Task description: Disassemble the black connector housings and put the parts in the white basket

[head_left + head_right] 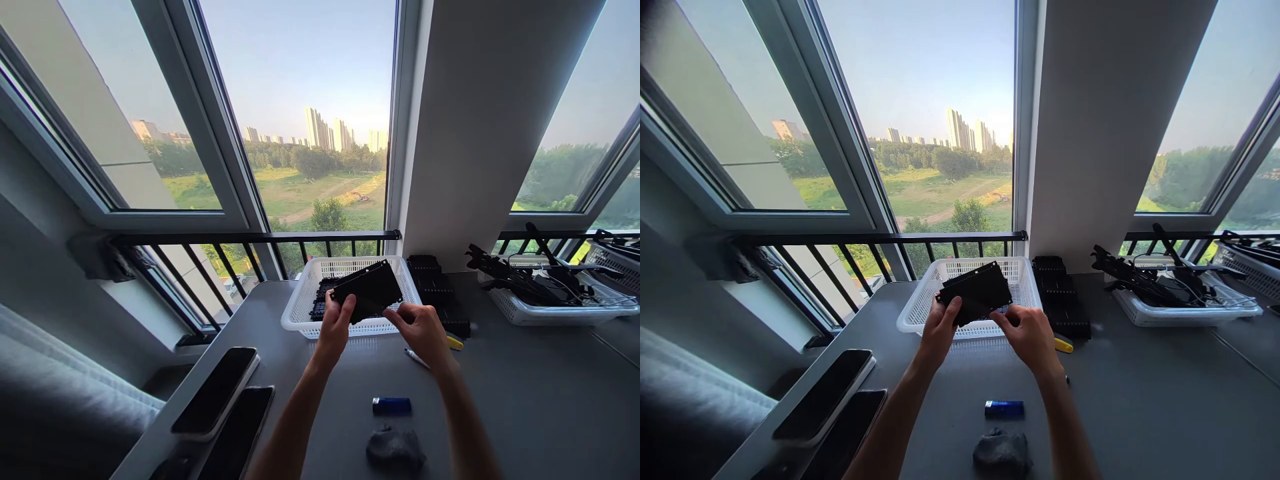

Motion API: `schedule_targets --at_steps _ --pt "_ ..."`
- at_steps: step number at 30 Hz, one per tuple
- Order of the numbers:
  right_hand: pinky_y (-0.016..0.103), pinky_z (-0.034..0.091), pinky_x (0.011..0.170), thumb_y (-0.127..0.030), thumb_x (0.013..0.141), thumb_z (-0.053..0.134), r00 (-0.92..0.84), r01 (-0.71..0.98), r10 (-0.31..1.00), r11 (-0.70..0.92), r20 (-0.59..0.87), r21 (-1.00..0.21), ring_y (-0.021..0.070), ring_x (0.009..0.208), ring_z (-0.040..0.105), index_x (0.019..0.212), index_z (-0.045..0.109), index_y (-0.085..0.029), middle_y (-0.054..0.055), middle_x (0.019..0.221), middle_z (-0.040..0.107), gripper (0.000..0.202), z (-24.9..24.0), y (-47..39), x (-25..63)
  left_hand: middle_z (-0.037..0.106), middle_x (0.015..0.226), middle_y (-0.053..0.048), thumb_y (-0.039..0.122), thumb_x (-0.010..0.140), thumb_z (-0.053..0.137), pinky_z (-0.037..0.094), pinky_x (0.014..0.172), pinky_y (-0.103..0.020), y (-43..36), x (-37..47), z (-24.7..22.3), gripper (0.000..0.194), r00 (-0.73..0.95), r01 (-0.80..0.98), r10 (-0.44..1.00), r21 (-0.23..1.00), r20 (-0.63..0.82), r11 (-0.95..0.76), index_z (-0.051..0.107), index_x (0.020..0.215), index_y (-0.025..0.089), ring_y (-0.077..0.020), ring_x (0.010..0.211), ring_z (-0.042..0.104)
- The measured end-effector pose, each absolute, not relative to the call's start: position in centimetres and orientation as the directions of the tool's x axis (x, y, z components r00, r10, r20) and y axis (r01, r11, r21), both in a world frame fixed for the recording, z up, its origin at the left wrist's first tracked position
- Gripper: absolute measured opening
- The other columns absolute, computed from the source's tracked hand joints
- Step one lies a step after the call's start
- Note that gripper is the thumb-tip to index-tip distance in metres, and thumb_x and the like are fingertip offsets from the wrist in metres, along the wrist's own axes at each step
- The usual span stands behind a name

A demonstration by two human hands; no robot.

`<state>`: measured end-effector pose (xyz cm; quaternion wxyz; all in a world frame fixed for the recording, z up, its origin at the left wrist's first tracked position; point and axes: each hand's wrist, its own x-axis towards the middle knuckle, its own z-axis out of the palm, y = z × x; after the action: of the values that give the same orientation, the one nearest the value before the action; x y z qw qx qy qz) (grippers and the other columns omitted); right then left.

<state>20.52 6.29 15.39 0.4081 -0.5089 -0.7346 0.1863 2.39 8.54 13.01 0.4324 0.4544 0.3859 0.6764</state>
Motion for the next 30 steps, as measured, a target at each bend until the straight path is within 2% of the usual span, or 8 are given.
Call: schedule_targets --at_steps 6,13,30 --pt "0.025 0.029 0.051 -0.056 0.089 0.05 -0.157 0.609 0.898 0.416 0.412 -0.676 0.0118 0.05 0.048 0.062 0.063 -0.019 -0.001 0.055 0.059 0.047 15.19 6.52 20.83 0.066 0.111 -0.006 0.044 0.075 0.071 0.043 0.099 -0.038 8.37 2.41 13.63 0.048 -0.221 -0.268 0.938 0.908 0.268 -0.323 0.047 0.11 0.021 -0.0242 0.112 0.059" --pt "0.024 0.027 0.05 -0.06 0.088 0.049 -0.15 0.61 0.898 0.414 0.414 -0.675 0.0107 0.048 0.045 0.061 0.062 -0.017 -0.001 0.052 0.056 0.052 15.15 6.5 20.73 0.066 0.107 -0.005 0.043 0.077 0.066 0.045 0.095 -0.036 8.21 2.42 13.84 0.042 -0.192 -0.309 0.961 0.917 0.2 -0.253 0.05 0.109 0.021 -0.0237 0.108 0.061" --pt "0.023 0.029 0.052 -0.056 0.089 0.051 -0.151 0.632 0.893 0.417 0.425 -0.653 0.0109 0.052 0.049 0.063 0.065 -0.017 -0.001 0.057 0.061 0.049 15.01 6.61 20.61 0.065 0.102 -0.004 0.047 0.074 0.07 0.044 0.096 -0.038 8.52 2.58 13.13 0.045 -0.258 -0.279 0.941 0.916 0.218 -0.289 0.047 0.102 0.02 -0.0227 0.103 0.062"
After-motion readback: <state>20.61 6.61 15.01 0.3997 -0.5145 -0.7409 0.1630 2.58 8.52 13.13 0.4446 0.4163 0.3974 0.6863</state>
